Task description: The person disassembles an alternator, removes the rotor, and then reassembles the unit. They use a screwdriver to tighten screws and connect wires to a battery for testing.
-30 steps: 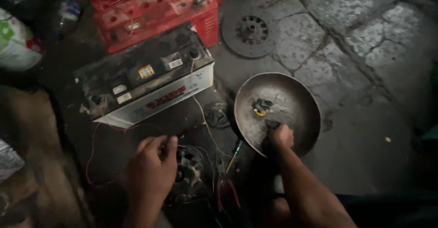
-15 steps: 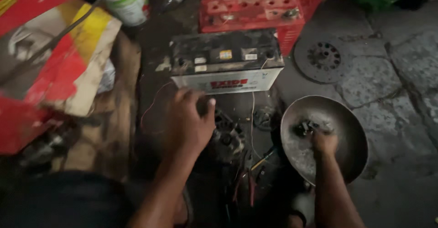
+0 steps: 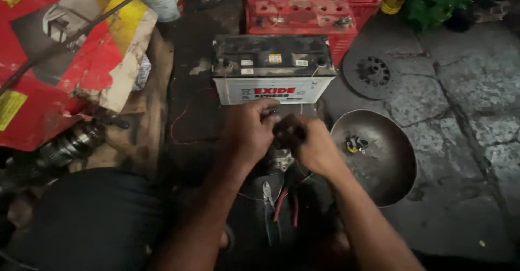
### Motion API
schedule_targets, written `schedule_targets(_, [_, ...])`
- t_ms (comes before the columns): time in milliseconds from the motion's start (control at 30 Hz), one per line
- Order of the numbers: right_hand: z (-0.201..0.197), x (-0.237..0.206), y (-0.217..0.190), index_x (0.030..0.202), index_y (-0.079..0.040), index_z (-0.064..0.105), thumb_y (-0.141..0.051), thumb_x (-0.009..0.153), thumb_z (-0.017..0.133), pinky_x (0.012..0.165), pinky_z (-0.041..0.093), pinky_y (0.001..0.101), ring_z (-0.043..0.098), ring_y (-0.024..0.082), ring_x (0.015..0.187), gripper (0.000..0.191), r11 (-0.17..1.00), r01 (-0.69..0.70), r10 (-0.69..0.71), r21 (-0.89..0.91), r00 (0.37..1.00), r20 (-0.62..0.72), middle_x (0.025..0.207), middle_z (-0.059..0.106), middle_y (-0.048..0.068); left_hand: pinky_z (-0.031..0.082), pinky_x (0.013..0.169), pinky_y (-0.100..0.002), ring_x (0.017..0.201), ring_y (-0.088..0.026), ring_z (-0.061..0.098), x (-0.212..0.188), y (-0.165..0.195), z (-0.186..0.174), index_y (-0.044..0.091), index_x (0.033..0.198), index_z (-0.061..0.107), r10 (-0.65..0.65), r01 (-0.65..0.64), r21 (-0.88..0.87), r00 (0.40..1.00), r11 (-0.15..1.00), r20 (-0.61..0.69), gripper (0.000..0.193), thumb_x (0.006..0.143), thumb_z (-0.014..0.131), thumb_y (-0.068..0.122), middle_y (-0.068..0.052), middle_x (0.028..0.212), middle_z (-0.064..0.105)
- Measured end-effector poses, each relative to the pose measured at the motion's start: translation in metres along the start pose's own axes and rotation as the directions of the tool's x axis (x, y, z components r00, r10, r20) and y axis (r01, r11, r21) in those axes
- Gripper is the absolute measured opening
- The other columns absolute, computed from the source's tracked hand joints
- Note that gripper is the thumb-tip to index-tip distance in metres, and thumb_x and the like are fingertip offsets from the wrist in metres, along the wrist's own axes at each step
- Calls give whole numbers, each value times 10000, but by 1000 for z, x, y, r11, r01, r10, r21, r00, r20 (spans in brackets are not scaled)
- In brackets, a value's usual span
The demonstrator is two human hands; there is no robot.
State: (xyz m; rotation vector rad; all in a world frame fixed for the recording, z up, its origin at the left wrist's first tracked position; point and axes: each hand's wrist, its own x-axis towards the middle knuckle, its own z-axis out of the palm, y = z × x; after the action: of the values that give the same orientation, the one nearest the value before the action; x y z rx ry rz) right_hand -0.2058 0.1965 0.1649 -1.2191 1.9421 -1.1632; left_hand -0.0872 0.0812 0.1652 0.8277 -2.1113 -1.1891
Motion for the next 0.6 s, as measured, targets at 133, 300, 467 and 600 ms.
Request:
schedule_targets(133, [-4, -4, -3, 977, -10, 733, -69, 846, 761, 669, 555, 305, 702, 130, 733, 147, 986, -167, 165, -27, 983, -80, 826, 782, 76, 618, 697, -339, 824, -229, 781, 0, -13, -6, 19, 1097, 751, 132, -132, 6, 990, 991, -58, 238, 883, 772, 118, -173, 1004, 773])
schedule_targets(300, [-13, -49, -3, 1130, -2, 671, -54, 821, 826, 646, 510, 307, 633, 155, 698, 349, 939, -343, 323, 8, 877, -356, 768, 702, 92, 591, 592, -345, 727, -220, 771, 8, -26, -19, 11, 1168, 708, 13, -17, -70, 998, 997, -59, 294, 890, 745, 100, -157, 957, 765])
schedule_targets(467, [15, -97, 11, 1533, -125, 528, 68, 803, 707, 787, 547, 266, 694, 127, 844, 776, 904, -195, 380, 380, 773, -508, 863, 720, 42, 552, 603, -405, 692, -244, 765, 9, -55, -21, 57, 1067, 750, -172, 170, 30, 979, 985, 113, 195, 924, 728, 189, -151, 804, 761])
schedule_targets(600, [36, -90, 26, 1160, 34, 733, 17, 886, 733, 866, 524, 249, 689, 111, 908, 275, 954, -220, 299, 202, 705, -643, 950, 761, 60, 555, 638, -431, 746, -308, 746, 6, -87, -13, 69, 1031, 761, -37, 30, 71, 994, 997, 102, 171, 901, 748, 179, -155, 826, 752])
